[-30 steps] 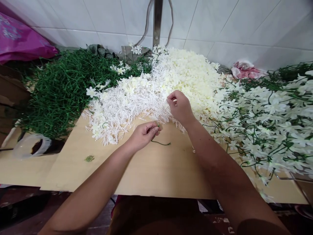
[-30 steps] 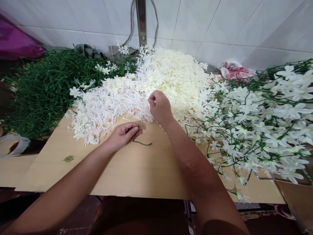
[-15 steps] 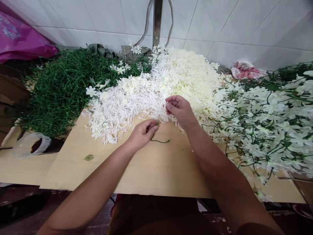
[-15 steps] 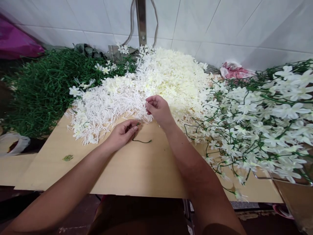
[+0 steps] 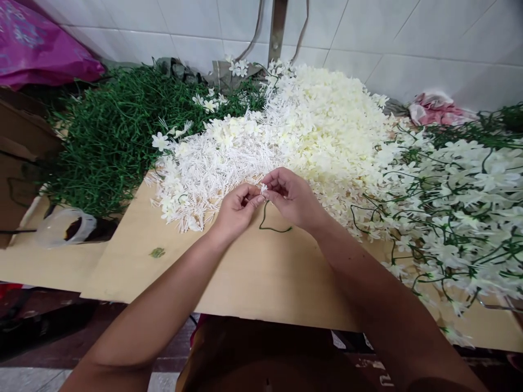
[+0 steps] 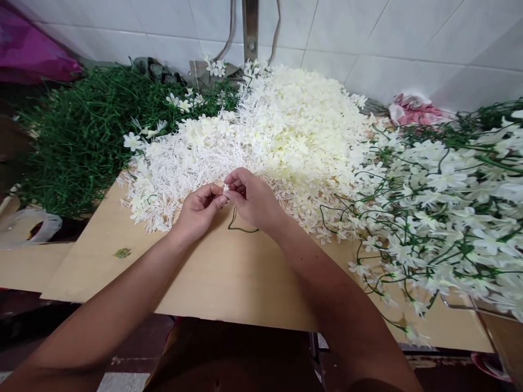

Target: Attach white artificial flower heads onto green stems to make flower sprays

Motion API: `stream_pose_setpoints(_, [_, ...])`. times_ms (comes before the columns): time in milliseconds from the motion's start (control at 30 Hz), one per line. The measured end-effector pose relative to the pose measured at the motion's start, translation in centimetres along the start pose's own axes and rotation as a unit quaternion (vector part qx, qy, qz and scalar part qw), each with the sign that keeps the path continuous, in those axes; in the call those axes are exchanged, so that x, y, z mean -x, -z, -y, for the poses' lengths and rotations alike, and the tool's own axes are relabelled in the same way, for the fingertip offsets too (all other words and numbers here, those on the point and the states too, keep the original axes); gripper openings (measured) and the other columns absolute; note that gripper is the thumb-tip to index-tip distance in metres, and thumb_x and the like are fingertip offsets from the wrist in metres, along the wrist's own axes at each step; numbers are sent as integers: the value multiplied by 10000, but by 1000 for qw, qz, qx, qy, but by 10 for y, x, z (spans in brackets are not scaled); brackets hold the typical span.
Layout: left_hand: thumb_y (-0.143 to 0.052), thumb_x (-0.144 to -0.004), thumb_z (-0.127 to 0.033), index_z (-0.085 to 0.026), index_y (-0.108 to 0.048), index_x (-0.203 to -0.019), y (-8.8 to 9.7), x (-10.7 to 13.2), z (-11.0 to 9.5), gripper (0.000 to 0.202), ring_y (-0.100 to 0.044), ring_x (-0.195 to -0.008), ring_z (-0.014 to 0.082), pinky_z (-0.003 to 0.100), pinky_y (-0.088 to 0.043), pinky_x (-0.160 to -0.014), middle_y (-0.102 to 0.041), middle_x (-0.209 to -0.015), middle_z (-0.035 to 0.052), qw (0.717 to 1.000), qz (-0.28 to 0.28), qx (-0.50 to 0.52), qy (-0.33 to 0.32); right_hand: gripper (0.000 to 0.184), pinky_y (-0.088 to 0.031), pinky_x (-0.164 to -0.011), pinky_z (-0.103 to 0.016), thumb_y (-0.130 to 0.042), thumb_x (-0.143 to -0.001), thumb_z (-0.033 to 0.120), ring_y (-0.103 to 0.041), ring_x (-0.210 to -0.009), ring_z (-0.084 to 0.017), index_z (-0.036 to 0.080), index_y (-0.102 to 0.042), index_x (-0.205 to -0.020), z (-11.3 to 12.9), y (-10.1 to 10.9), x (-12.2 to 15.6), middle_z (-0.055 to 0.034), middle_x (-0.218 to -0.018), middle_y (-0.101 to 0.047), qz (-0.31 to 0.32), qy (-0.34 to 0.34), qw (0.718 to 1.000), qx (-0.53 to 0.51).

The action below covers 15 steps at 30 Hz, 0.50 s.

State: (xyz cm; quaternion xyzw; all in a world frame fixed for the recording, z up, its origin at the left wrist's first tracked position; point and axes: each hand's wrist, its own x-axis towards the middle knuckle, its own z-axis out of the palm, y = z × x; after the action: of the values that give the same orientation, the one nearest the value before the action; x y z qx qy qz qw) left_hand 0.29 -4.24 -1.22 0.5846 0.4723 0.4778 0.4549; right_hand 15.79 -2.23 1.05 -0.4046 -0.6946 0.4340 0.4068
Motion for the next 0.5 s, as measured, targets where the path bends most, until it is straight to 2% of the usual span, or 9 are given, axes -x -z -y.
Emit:
stream_pose_setpoints(167, [-648,-779,-344,-184,-577,-715,6,1,-7,186,-422,-628,117,268,-352,-623,-496,-657,-23,999,25,32,-4,110,-446,-649,-280,-570,-792,187,-531,-675,-107,194,-530,-895,-1,2,1,21,-737,-557,20,-12,1000,-13])
stream_pose_setpoints(267, [-607,-767,-293,-189,-561,-677,9,1,-8,145,-395,-613,113,272,-331,-614,-478,-634,-30,999,15,49,1,64,-423,-630,-275,-559,-804,191,-513,-648,-105,188,-537,-863,3,4,1,20,-722,-566,58,-28,998,-3])
stream_pose_setpoints(333, [-593,-752,-284,-191,-535,-651,9,1,-7,149,-372,-590,110,272,-311,-595,-451,-602,-38,998,7,59,23,7,-395,-606,-275,-544,-814,183,-477,-610,-102,182,-549,-818,6,4,1,22,-685,-553,74,-39,996,39])
stream_pose_setpoints(400, [-591,-745,-296,-192,-525,-650,8,0,-6,155,-355,-568,108,272,-291,-572,-437,-581,-40,996,14,76,51,64,-373,-596,-279,-528,-822,171,-448,-595,-107,178,-552,-763,7,3,0,18,-652,-534,67,-25,992,107])
stream_pose_setpoints(500, [-615,-736,-334,-193,-517,-646,9,0,-11,194,-339,-543,104,274,-277,-554,-422,-557,-39,989,47,124,73,134,-383,-642,-303,-478,-822,124,-471,-664,-142,182,-541,-719,1,6,-1,-25,-707,-553,-4,59,971,232])
